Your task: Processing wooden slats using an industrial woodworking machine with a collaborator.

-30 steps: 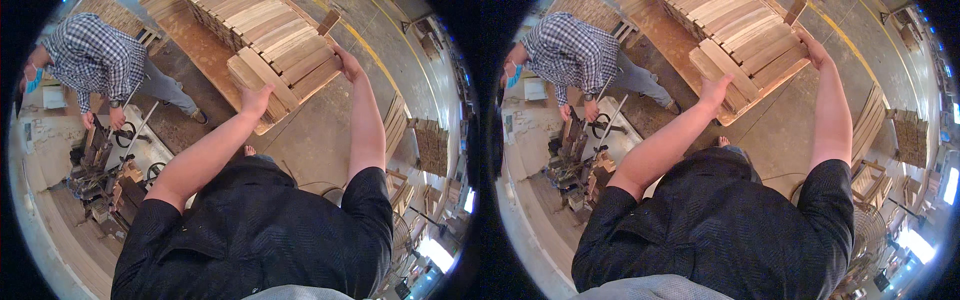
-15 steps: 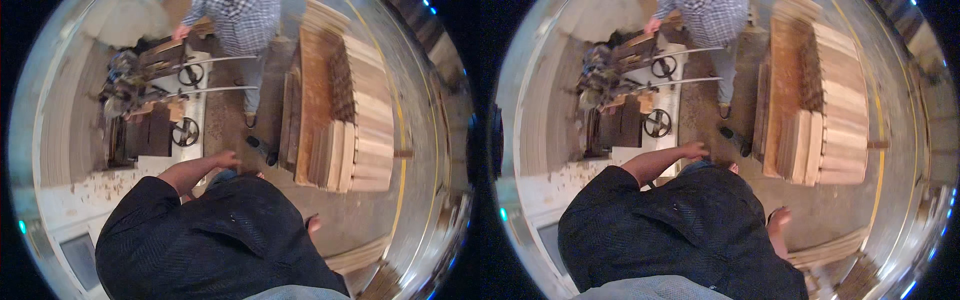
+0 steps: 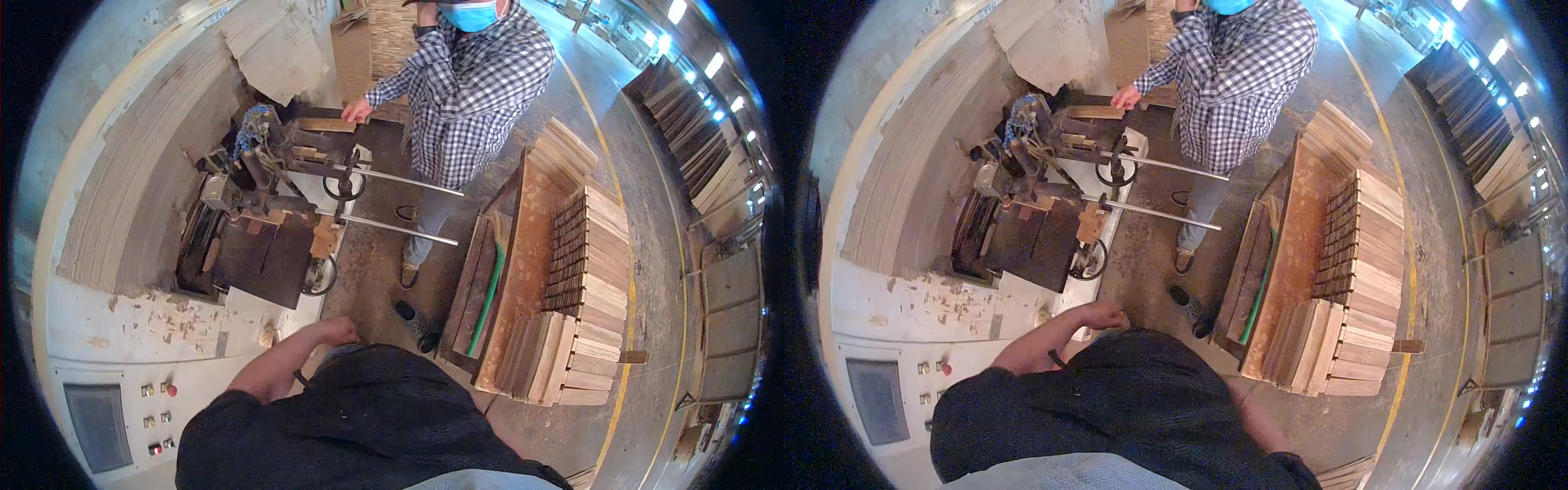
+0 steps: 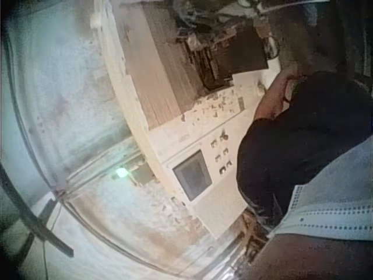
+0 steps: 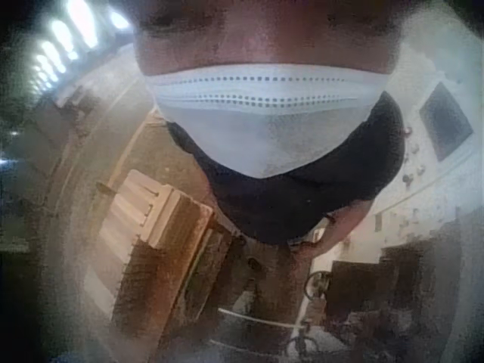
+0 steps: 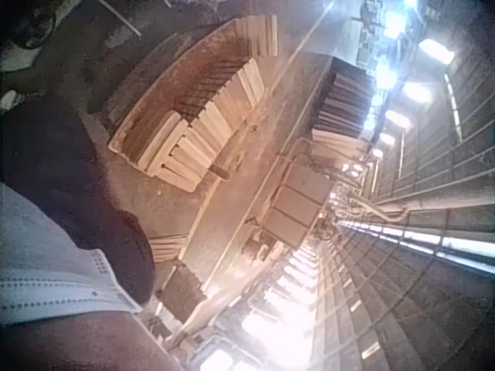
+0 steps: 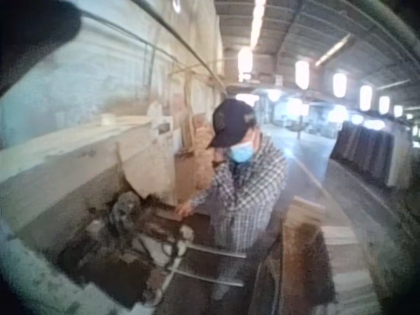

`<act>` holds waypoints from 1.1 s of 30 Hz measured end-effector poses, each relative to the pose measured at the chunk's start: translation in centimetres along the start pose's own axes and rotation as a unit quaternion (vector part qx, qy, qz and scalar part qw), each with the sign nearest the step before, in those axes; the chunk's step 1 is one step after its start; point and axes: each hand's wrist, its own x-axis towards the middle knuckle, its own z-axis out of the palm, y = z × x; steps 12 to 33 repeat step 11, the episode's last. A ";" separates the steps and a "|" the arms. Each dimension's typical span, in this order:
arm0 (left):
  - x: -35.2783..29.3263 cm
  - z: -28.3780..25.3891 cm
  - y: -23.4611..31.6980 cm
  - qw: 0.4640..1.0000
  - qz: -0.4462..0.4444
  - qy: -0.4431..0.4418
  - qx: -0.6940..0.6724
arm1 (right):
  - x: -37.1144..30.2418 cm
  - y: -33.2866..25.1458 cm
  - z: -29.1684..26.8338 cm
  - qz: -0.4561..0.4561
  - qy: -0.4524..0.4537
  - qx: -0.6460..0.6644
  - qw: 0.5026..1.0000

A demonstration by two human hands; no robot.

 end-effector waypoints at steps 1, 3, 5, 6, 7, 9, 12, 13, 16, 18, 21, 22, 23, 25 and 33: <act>-1.7 -3.6 3.0 0.996 -0.016 0.060 -0.066 | -0.7 -2.0 0.2 -0.031 -0.027 0.009 0.999; -6.6 -10.5 6.6 0.968 0.008 0.198 -0.152 | -3.1 -7.1 1.0 -0.095 -0.084 0.027 0.992; -14.0 -19.0 11.1 0.921 0.052 0.344 -0.174 | -11.7 -18.0 -6.7 -0.134 0.083 0.047 0.986; -17.9 -21.8 12.3 0.868 0.083 0.419 -0.253 | -10.6 -17.3 -8.7 -0.262 0.199 0.131 0.935; -21.3 -24.9 13.6 0.800 0.148 0.568 -0.127 | -14.0 -19.3 -11.7 -0.269 0.277 0.236 0.892; -29.0 -29.9 18.1 0.651 0.225 0.718 -0.099 | -22.4 -22.7 -16.3 -0.420 0.478 0.291 0.714; -39.6 -24.0 20.5 0.543 0.393 0.716 -0.193 | -30.2 -24.2 -19.6 -0.556 0.634 0.185 0.505; -39.6 -24.0 20.5 0.543 0.393 0.716 -0.193 | -30.2 -24.2 -19.6 -0.556 0.634 0.185 0.505; -39.6 -24.0 20.5 0.543 0.393 0.716 -0.193 | -30.2 -24.2 -19.6 -0.556 0.634 0.185 0.505; -39.6 -24.0 20.5 0.543 0.393 0.716 -0.193 | -30.2 -24.2 -19.6 -0.556 0.634 0.185 0.505; -39.6 -24.0 20.5 0.543 0.393 0.716 -0.193 | -30.2 -24.2 -19.6 -0.556 0.634 0.185 0.505; -39.6 -24.0 20.5 0.543 0.393 0.716 -0.193 | -30.2 -24.2 -19.6 -0.556 0.634 0.185 0.505; -39.6 -24.0 20.5 0.543 0.393 0.716 -0.193 | -30.2 -24.2 -19.6 -0.556 0.634 0.185 0.505; -39.6 -24.0 20.5 0.543 0.393 0.716 -0.193 | -30.2 -24.2 -19.6 -0.556 0.634 0.185 0.505; -39.6 -24.0 20.5 0.543 0.393 0.716 -0.193 | -30.2 -24.2 -19.6 -0.556 0.634 0.185 0.505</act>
